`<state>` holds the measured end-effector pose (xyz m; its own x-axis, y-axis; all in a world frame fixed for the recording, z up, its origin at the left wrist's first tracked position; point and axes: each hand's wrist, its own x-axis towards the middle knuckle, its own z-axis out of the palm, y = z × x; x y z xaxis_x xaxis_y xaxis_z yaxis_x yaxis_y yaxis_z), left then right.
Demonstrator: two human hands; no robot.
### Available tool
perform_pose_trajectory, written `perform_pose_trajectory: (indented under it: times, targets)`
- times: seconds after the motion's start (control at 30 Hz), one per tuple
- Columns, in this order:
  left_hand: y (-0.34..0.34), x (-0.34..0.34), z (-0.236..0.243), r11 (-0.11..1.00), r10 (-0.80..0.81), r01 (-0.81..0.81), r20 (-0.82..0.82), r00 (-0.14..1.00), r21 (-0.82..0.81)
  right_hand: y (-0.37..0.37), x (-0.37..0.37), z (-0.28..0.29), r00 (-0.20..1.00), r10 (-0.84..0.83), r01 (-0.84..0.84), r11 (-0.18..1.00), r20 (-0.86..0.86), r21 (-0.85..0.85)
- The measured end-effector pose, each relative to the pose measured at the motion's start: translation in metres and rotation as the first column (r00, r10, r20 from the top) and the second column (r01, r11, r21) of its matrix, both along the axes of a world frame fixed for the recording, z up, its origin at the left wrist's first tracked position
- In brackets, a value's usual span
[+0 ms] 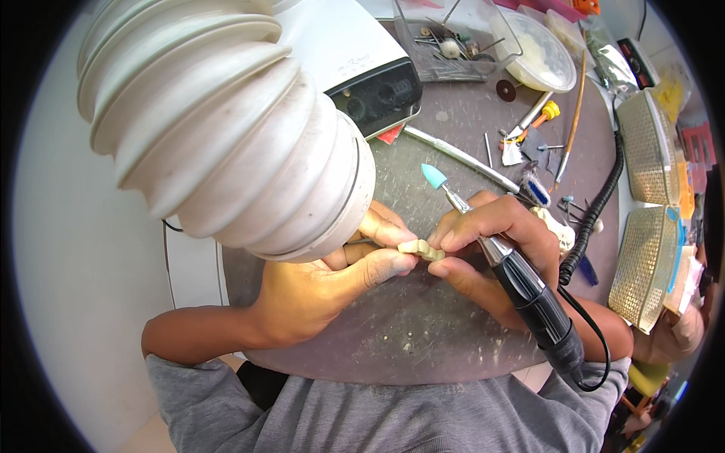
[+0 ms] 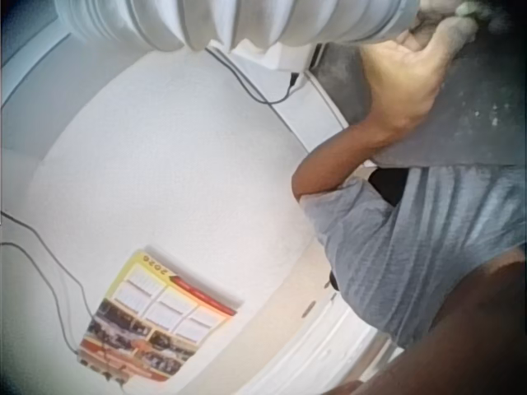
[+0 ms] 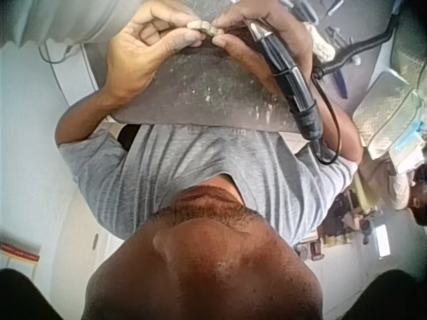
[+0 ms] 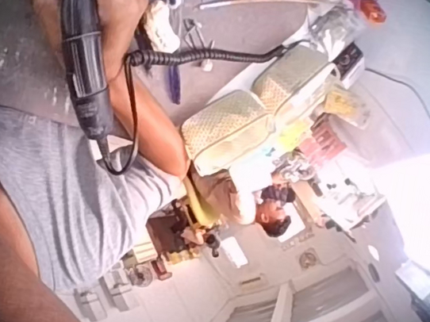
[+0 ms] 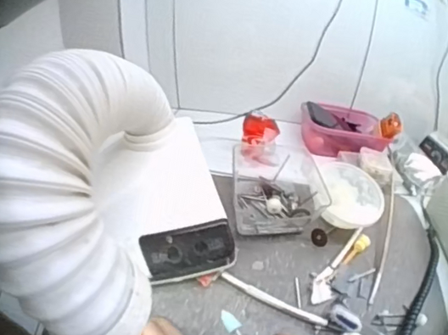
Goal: The person uses a rotary tool to finish and polish a dental bridge, holding the bridge by hand and moving it against the rotating tip while working under a ventilation hood.
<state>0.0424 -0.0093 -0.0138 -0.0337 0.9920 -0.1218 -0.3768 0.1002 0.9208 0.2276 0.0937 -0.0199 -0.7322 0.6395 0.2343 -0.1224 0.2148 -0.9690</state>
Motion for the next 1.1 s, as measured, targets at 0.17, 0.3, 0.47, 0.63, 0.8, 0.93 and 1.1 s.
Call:
perform_pose_trajectory:
  times: [0.17, 0.3, 0.47, 0.63, 0.8, 0.93, 1.1]
  targets:
    - [0.001, 0.0, 0.002, 0.998, -0.006, 0.011, -0.072, 0.997, 0.063, 0.0, -0.001, -0.001, 1.0, 0.016, -0.016, 1.0, 0.002, -0.004]
    - [0.002, 0.0, 0.003, 0.999, -0.015, 0.017, -0.031, 0.999, 0.041, 0.0, -0.001, 0.001, 0.999, 0.033, -0.033, 0.999, 0.004, -0.008]
    - [0.004, -0.004, 0.0, 1.0, -0.014, 0.014, -0.088, 0.996, -0.003, -0.001, -0.001, 0.001, 0.994, -0.088, 0.086, 0.995, -0.058, -0.047]
    - [0.002, -0.011, 0.015, 0.956, -0.057, 0.091, 0.13, 0.99, -0.279, 0.027, 0.017, 0.015, 0.998, 0.007, -0.036, 0.874, 0.062, 0.485]
    - [0.003, -0.012, 0.019, 0.933, -0.054, 0.102, 0.146, 0.988, -0.346, 0.006, 0.013, 0.01, 0.999, -0.026, 0.037, 0.945, -0.041, 0.325]
    - [0.001, -0.014, 0.018, 0.936, -0.04, 0.106, 0.197, 0.98, -0.337, 0.011, 0.011, 0.009, 0.998, 0.04, -0.014, 0.904, -0.052, 0.428]
    - [0.002, -0.016, 0.019, 0.933, -0.071, 0.141, 0.214, 0.974, -0.33, 0.012, 0.006, 0.007, 0.995, 0.033, 0.015, 0.886, -0.096, 0.464]
